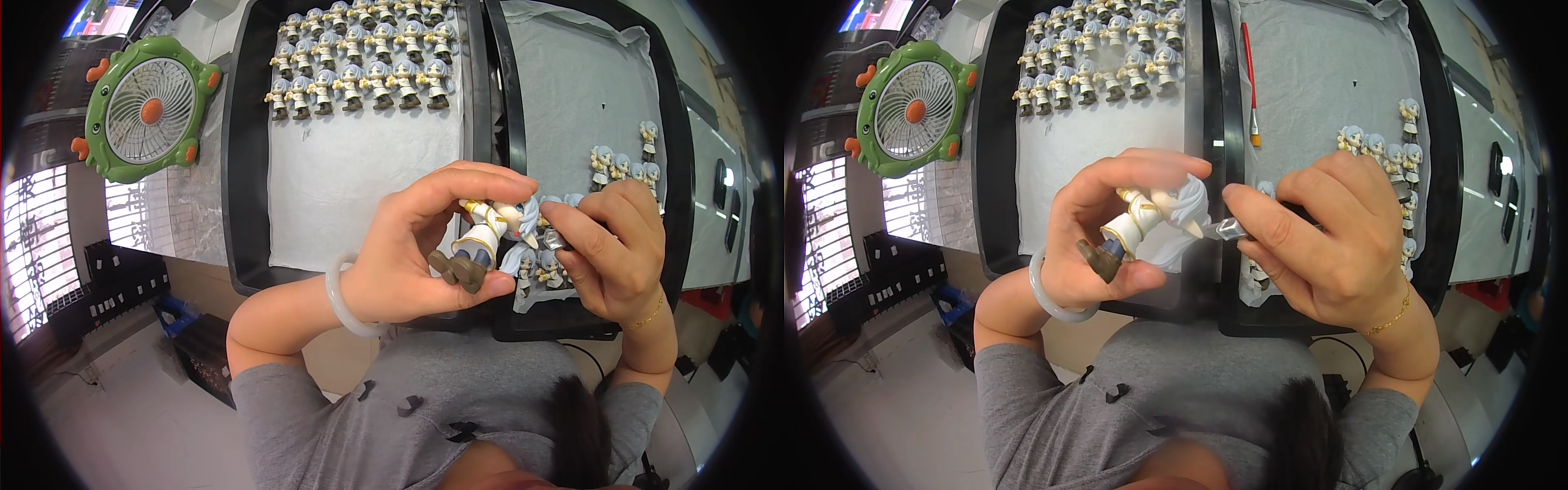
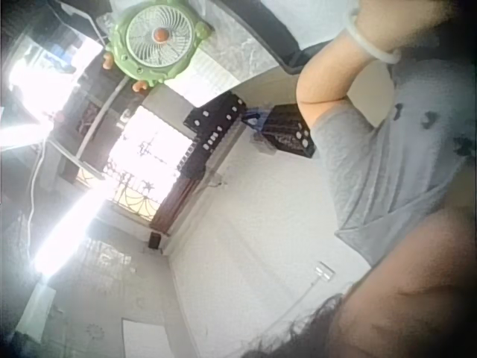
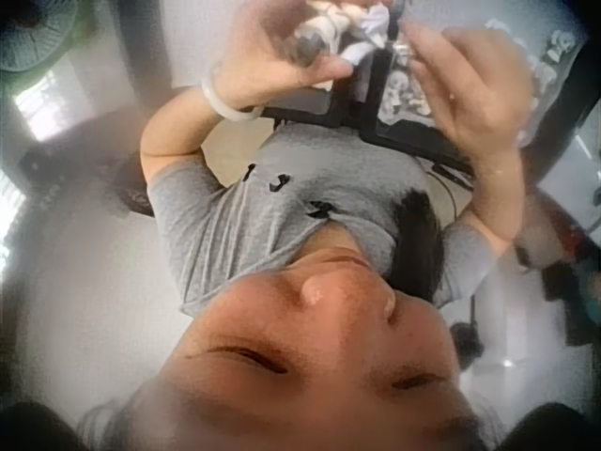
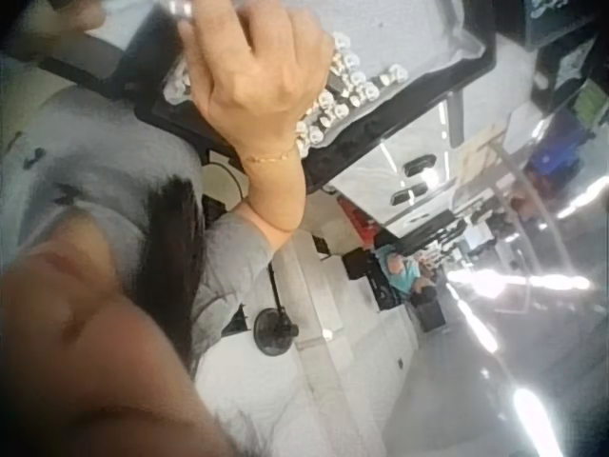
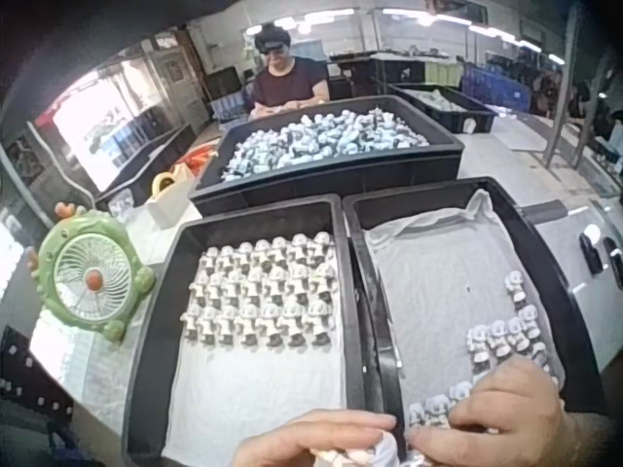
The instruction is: The person paints small anime-style figurines using a red-handled brush. They pick up a figurine from a tray, apply paint to specific details like the hair and face, and then place the figurine back into the tray. The process is repeated for multiple figurines arranged in rows on the table.
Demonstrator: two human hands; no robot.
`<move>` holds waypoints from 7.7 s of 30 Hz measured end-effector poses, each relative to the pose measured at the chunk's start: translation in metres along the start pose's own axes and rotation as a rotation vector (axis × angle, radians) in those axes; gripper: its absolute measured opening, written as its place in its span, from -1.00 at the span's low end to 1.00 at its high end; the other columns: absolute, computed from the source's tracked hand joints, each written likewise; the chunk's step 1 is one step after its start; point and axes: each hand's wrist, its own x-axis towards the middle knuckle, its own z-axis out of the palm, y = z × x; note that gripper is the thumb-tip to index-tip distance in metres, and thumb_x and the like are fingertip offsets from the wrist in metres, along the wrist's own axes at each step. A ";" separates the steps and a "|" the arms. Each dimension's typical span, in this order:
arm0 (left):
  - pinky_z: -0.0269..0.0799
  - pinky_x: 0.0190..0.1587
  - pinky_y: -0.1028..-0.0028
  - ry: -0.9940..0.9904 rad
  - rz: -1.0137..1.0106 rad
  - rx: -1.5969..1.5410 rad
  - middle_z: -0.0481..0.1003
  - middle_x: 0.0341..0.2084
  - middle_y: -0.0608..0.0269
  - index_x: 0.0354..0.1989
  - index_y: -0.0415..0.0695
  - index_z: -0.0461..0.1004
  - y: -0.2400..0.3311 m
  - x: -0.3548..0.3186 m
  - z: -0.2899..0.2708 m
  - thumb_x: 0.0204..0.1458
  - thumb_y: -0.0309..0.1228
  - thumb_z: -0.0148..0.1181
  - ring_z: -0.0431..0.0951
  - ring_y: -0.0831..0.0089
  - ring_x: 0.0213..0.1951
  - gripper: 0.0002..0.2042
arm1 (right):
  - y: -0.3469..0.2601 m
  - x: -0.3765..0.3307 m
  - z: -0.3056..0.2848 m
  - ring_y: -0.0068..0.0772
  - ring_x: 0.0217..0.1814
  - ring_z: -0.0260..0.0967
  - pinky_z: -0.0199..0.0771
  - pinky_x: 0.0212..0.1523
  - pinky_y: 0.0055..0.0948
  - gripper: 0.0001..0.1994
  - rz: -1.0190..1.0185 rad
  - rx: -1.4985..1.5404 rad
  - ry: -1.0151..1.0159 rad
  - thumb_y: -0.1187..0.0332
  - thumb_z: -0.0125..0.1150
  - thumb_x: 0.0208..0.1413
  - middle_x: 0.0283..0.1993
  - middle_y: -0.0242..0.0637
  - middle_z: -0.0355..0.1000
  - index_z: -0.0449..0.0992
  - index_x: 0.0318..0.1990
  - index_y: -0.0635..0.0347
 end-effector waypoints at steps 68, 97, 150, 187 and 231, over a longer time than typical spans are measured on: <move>0.19 -0.02 0.40 0.020 -0.072 -0.050 0.27 -0.06 -0.07 -0.10 -0.25 0.26 0.001 0.000 0.000 -0.30 -0.34 0.34 0.32 0.34 -0.07 -0.45 | 0.003 -0.001 0.003 -0.40 -0.58 0.12 0.10 -0.57 -0.48 -0.75 0.009 0.048 0.014 0.28 0.17 -0.22 -0.60 -0.39 0.24 0.49 -0.35 0.21; 0.21 -0.02 0.39 0.003 -0.133 -0.086 0.26 -0.05 -0.08 -0.07 -0.25 0.24 0.003 -0.001 -0.001 -0.27 -0.35 0.31 0.34 0.35 -0.08 -0.45 | 0.002 -0.004 0.006 -0.38 -0.66 0.08 0.04 -0.65 -0.47 -0.75 0.039 0.056 0.019 0.22 0.18 -0.19 -0.66 -0.35 0.17 0.41 -0.47 0.24; 0.25 -0.03 0.39 -0.065 0.015 0.021 0.26 -0.05 -0.13 -0.06 -0.29 0.26 -0.001 -0.005 -0.002 -0.32 -0.47 0.34 0.33 0.30 -0.06 -0.43 | -0.007 -0.004 0.011 -0.38 -0.66 0.04 -0.04 -0.68 -0.46 -0.71 0.085 -0.165 0.055 0.15 0.21 -0.32 -0.67 -0.37 0.10 0.37 -0.59 0.20; 0.22 -0.01 0.39 -0.003 -0.076 -0.061 0.26 -0.06 -0.14 -0.09 -0.31 0.30 0.005 -0.006 0.002 -0.38 -0.57 0.34 0.32 0.29 -0.04 -0.45 | -0.003 -0.001 0.012 -0.41 -0.75 0.03 -0.06 -0.75 -0.46 -0.69 0.048 -0.094 0.035 0.17 0.24 -0.34 -0.71 -0.37 0.04 0.32 -0.61 0.22; 0.23 0.01 0.40 -0.012 -0.134 -0.029 0.29 -0.07 -0.05 -0.10 -0.27 0.32 0.006 -0.005 0.000 -0.35 -0.54 0.35 0.33 0.33 -0.04 -0.47 | -0.003 -0.002 0.012 -0.40 -0.74 0.05 -0.05 -0.74 -0.45 -0.69 0.074 -0.080 -0.006 0.16 0.23 -0.36 -0.70 -0.37 0.05 0.31 -0.61 0.20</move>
